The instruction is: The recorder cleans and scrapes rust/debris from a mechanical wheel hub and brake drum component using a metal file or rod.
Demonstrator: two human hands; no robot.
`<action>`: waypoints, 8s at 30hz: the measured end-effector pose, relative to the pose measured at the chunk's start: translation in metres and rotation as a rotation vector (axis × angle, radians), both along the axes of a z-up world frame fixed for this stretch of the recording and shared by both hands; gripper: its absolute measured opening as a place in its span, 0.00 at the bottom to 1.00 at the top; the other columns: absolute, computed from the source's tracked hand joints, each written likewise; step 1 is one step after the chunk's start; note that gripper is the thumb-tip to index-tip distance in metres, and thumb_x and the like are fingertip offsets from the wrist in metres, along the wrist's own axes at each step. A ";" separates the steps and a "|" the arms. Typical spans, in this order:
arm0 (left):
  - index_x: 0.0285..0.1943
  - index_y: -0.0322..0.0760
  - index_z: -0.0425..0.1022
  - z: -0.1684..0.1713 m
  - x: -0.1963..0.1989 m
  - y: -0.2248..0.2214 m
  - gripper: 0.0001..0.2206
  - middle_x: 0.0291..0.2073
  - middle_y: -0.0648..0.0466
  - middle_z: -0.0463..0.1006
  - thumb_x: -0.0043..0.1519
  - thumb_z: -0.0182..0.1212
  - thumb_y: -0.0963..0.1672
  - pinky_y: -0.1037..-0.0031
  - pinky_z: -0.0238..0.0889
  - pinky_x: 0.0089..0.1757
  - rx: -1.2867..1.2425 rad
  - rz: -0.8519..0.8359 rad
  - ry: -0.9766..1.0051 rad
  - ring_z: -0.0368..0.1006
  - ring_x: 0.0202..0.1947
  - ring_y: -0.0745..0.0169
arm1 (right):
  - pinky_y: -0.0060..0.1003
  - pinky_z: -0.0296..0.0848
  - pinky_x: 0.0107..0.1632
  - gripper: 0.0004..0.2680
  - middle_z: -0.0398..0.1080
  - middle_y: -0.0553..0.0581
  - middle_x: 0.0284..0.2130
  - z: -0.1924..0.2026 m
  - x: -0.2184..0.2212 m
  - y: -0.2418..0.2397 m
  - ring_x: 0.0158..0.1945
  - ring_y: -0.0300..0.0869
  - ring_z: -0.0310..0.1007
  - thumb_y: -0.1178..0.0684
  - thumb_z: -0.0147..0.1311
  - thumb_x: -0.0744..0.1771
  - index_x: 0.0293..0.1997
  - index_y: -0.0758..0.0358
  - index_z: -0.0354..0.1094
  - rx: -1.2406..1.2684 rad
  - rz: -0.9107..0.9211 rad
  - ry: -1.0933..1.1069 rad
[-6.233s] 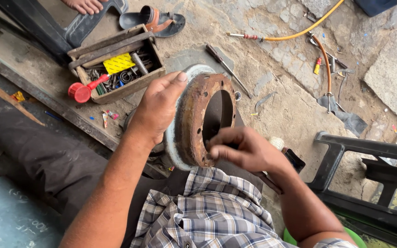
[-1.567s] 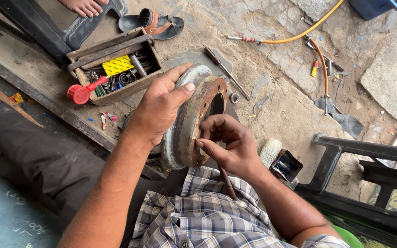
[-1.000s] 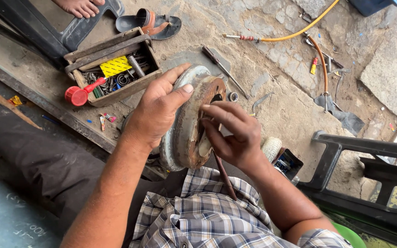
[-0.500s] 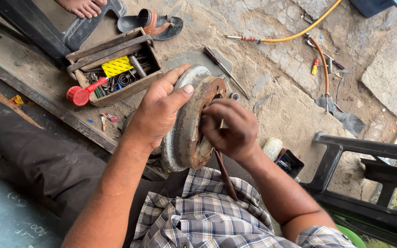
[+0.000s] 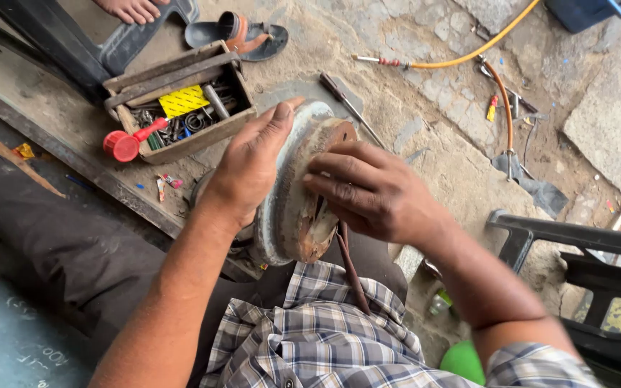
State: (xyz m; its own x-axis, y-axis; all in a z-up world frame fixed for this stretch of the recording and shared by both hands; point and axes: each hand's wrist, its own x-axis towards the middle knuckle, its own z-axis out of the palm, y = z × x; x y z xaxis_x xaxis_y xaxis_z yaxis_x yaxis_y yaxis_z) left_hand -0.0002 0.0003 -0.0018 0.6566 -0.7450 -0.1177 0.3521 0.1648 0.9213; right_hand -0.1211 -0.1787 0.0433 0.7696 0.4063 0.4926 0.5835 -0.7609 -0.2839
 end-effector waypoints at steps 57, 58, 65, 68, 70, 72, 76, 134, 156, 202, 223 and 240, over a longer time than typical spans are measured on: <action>0.74 0.29 0.62 0.016 -0.015 -0.006 0.32 0.64 0.42 0.74 0.69 0.42 0.56 0.72 0.56 0.63 0.192 0.011 -0.136 0.66 0.65 0.60 | 0.35 0.76 0.35 0.06 0.67 0.54 0.30 0.046 0.042 -0.017 0.35 0.42 0.71 0.57 0.62 0.62 0.34 0.69 0.73 -0.579 0.523 -0.140; 0.74 0.29 0.62 0.013 -0.015 -0.006 0.32 0.64 0.42 0.74 0.69 0.42 0.56 0.72 0.56 0.63 0.193 0.012 -0.136 0.66 0.65 0.60 | 0.35 0.76 0.35 0.06 0.67 0.54 0.30 0.041 0.044 -0.018 0.35 0.42 0.71 0.57 0.62 0.62 0.34 0.69 0.73 -0.578 0.524 -0.141; 0.75 0.26 0.58 0.006 -0.019 -0.001 0.32 0.70 0.40 0.66 0.70 0.42 0.55 0.70 0.49 0.67 0.126 -0.031 -0.166 0.59 0.73 0.54 | 0.36 0.76 0.36 0.06 0.72 0.56 0.30 0.034 0.055 -0.045 0.32 0.41 0.74 0.55 0.58 0.66 0.35 0.67 0.72 -0.002 0.232 0.286; 0.75 0.25 0.59 0.005 -0.022 0.003 0.32 0.70 0.39 0.67 0.71 0.43 0.55 0.70 0.49 0.67 0.114 -0.020 -0.185 0.59 0.73 0.52 | 0.36 0.77 0.38 0.07 0.75 0.56 0.31 0.035 0.048 -0.044 0.32 0.41 0.76 0.52 0.59 0.67 0.36 0.65 0.75 -0.048 0.043 0.430; 0.74 0.25 0.60 0.005 -0.022 0.003 0.32 0.70 0.39 0.68 0.71 0.42 0.55 0.70 0.50 0.67 0.125 -0.029 -0.224 0.60 0.73 0.52 | 0.36 0.78 0.39 0.07 0.76 0.57 0.32 0.036 0.040 -0.038 0.34 0.42 0.77 0.52 0.60 0.68 0.38 0.65 0.76 -0.094 0.020 0.420; 0.74 0.25 0.60 0.006 -0.022 0.002 0.31 0.69 0.39 0.69 0.71 0.42 0.55 0.70 0.52 0.67 0.086 -0.039 -0.215 0.61 0.72 0.52 | 0.36 0.81 0.47 0.06 0.77 0.60 0.40 0.039 0.032 -0.028 0.43 0.45 0.79 0.56 0.62 0.67 0.45 0.67 0.77 0.038 0.314 0.190; 0.75 0.25 0.58 0.011 -0.024 0.001 0.31 0.70 0.40 0.66 0.72 0.41 0.54 0.70 0.51 0.67 0.083 -0.047 -0.215 0.60 0.73 0.54 | 0.38 0.80 0.46 0.06 0.77 0.60 0.40 0.046 0.032 -0.021 0.44 0.47 0.78 0.56 0.63 0.66 0.44 0.65 0.78 -0.002 0.384 0.154; 0.73 0.26 0.64 -0.024 0.035 0.034 0.36 0.68 0.41 0.70 0.71 0.32 0.59 0.70 0.54 0.67 0.107 -0.033 -0.155 0.64 0.70 0.57 | 0.43 0.70 0.32 0.12 0.74 0.60 0.26 -0.024 0.030 0.042 0.23 0.47 0.72 0.53 0.51 0.72 0.64 0.52 0.68 0.265 -0.590 0.230; 0.75 0.23 0.57 -0.004 -0.002 0.028 0.44 0.74 0.34 0.60 0.68 0.21 0.64 0.65 0.46 0.71 0.203 -0.101 -0.436 0.52 0.77 0.47 | 0.42 0.60 0.17 0.08 0.68 0.59 0.14 0.046 0.004 0.015 0.13 0.46 0.64 0.53 0.58 0.69 0.53 0.47 0.78 -0.137 -0.549 0.323; 0.44 0.29 0.74 -0.005 -0.040 0.007 0.17 0.27 0.66 0.62 0.75 0.49 0.49 0.83 0.47 0.28 0.036 0.074 0.123 0.52 0.28 0.80 | 0.30 0.74 0.34 0.10 0.76 0.55 0.43 -0.032 -0.028 -0.001 0.34 0.38 0.72 0.56 0.48 0.71 0.58 0.67 0.68 1.010 -0.671 0.377; 0.67 0.20 0.65 -0.037 0.005 0.126 0.18 0.45 0.36 0.79 0.70 0.53 0.40 0.53 0.73 0.51 -0.074 0.368 0.328 0.78 0.45 0.41 | 0.46 0.76 0.46 0.14 0.80 0.65 0.39 -0.509 -0.123 -0.126 0.40 0.47 0.80 0.46 0.56 0.67 0.51 0.65 0.76 0.556 -1.045 1.057; 0.56 0.20 0.74 -0.093 -0.013 0.102 0.18 0.42 0.41 0.82 0.71 0.55 0.47 0.62 0.75 0.43 0.144 0.373 0.184 0.81 0.40 0.52 | 0.55 0.70 0.53 0.09 0.72 0.69 0.42 -0.512 -0.016 -0.217 0.49 0.62 0.73 0.52 0.56 0.66 0.46 0.65 0.69 -0.041 -1.127 0.762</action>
State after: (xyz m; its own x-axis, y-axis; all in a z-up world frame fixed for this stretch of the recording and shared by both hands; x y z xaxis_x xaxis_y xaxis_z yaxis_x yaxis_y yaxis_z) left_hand -0.0130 0.1020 -0.0945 0.8360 -0.4280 -0.3434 0.4534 0.1861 0.8717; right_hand -0.1373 -0.3954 -0.4688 0.7636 -0.6147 -0.1976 -0.6456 -0.7316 -0.2190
